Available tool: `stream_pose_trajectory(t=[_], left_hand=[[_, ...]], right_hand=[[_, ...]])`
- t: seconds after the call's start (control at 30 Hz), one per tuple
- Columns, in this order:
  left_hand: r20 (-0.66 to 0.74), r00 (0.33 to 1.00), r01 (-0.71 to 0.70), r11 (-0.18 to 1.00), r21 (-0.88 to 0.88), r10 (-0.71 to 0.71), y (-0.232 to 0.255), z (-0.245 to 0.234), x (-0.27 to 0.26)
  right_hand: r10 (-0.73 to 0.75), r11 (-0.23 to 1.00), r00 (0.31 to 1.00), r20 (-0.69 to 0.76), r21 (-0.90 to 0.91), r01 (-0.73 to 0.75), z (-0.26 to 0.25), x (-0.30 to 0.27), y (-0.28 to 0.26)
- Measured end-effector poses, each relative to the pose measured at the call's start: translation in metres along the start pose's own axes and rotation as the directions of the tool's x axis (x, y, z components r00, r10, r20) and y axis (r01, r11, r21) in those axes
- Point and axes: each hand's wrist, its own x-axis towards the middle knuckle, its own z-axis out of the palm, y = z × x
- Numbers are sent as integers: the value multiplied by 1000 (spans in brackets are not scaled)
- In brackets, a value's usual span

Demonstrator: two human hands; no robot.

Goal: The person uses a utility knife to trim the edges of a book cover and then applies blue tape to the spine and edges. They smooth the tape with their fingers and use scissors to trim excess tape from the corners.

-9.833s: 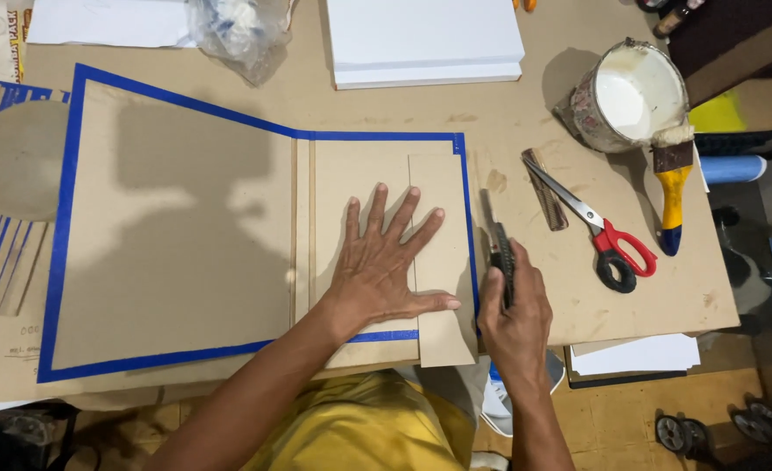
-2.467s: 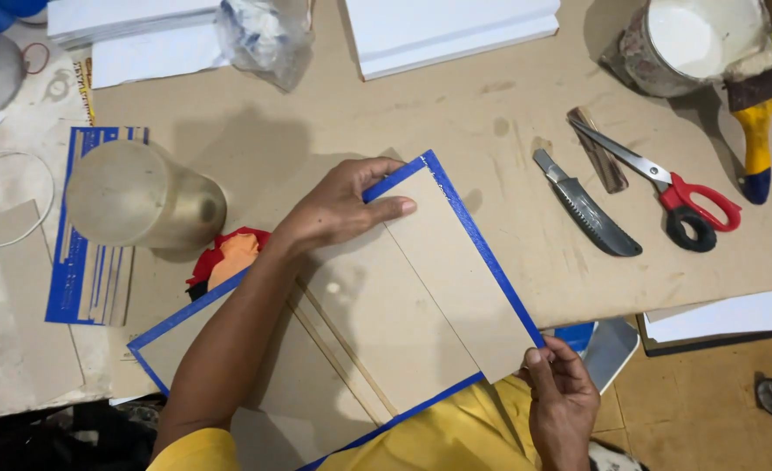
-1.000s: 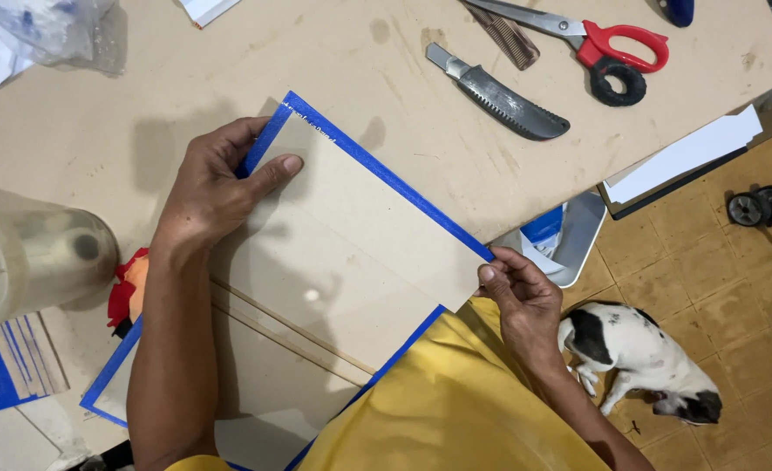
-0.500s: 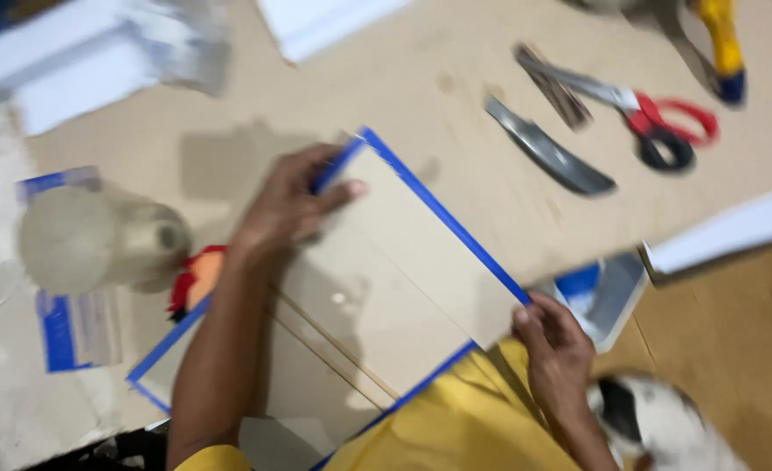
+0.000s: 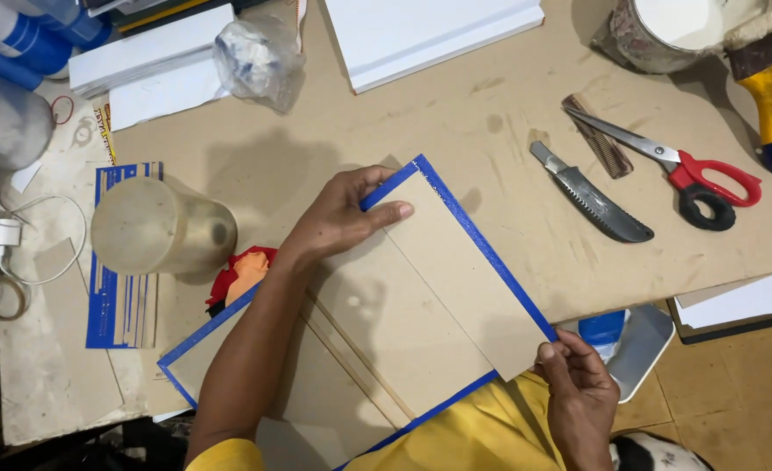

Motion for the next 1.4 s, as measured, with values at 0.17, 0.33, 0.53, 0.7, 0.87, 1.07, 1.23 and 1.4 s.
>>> stream_pose_trajectory(t=[0.17,0.33,0.53,0.7,0.87,1.07,1.23,1.4], left_hand=[[-7,999,49,995,89,-49,-4,0,7],[-69,996,84,918,388,-62,-20,3,22],[-175,981,146,900,411,-79,-17,14,16],[-243,970,137,846,516,-9,-37,25,21],[-144,840,-207,555,806,524,-73,73,10],[-73,931,-68,367,928,359,-40,106,-34],[-74,988,13,403,915,136,-39,113,-30],[-77,996,60,327,943,42,-40,122,-28]], right_hand=[[13,999,1000,-23,43,-12,-4,5,9],[18,996,1000,-2,84,-18,-7,9,10],[52,993,998,42,106,-56,-3,4,-5],[73,991,995,66,105,-80,-5,5,-8],[67,991,993,93,111,-78,-11,9,-2],[34,999,994,102,22,-37,-13,11,-4],[-472,669,845,251,-523,528,-40,35,-45],[-684,14,364,633,-487,873,8,81,-133]])
